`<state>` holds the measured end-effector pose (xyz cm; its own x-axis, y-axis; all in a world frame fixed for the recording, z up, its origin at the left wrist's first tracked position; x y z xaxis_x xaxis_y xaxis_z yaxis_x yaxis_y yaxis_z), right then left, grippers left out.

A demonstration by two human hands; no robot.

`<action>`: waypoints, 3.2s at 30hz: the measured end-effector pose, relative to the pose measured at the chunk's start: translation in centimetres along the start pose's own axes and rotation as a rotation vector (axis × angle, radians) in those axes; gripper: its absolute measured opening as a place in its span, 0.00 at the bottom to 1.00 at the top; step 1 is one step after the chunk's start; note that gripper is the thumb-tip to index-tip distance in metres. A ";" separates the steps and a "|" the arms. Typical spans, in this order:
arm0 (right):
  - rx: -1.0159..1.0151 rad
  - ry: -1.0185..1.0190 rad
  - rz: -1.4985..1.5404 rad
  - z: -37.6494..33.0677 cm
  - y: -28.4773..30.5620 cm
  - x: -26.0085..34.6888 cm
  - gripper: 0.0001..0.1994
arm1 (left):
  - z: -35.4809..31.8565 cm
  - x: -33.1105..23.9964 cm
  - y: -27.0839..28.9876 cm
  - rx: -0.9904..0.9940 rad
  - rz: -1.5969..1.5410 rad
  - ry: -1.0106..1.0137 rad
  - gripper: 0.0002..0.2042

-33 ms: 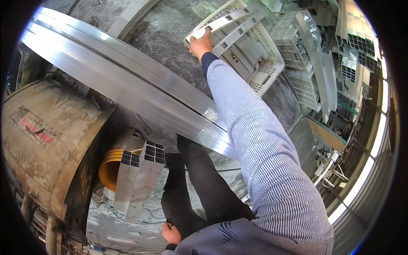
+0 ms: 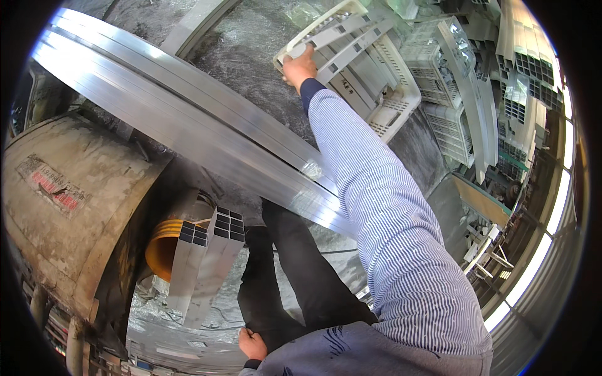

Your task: The person repeatedly picks up white aluminum profiles from a stack, places them into a miter saw, and cuts them. After each cut, the person removes the cut piece and places it into a white plastic basket. The process is repeated multiple times throughout the clip.

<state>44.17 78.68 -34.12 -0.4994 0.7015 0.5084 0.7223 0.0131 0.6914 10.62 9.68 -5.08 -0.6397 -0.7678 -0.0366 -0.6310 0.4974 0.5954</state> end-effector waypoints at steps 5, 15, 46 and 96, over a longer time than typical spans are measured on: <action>0.083 -0.055 -0.151 0.1 1.5 0.4 0.53 | -0.1 -0.2 -0.1 -0.046 -0.028 -0.016 0.03; 0.085 0.036 0.141 -0.6 2.2 -1.6 0.36 | -0.3 -0.8 -0.2 -0.037 -0.049 0.023 0.02; -0.008 0.237 0.122 -0.4 3.0 -3.0 0.34 | 0.2 -0.5 0.1 -0.046 -0.100 -0.021 0.02; -0.344 -0.230 -0.106 -5.4 6.1 -5.1 0.41 | 0.2 0.6 -0.4 -0.068 -0.103 -0.033 0.01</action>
<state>48.48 71.34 -29.72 -0.4144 0.8501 0.3248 0.4520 -0.1175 0.8842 10.46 9.09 -5.50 -0.5879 -0.7991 -0.1257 -0.6632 0.3872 0.6404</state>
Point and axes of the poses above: each hand's wrist, its own z-axis towards the middle knuckle, its own y-axis out of the back of the hand, x = y × z, the point moved 4 cm from there along z, towards the middle knuckle, and after that the axes turned 1 degree about -x, right-handed, at the moved point
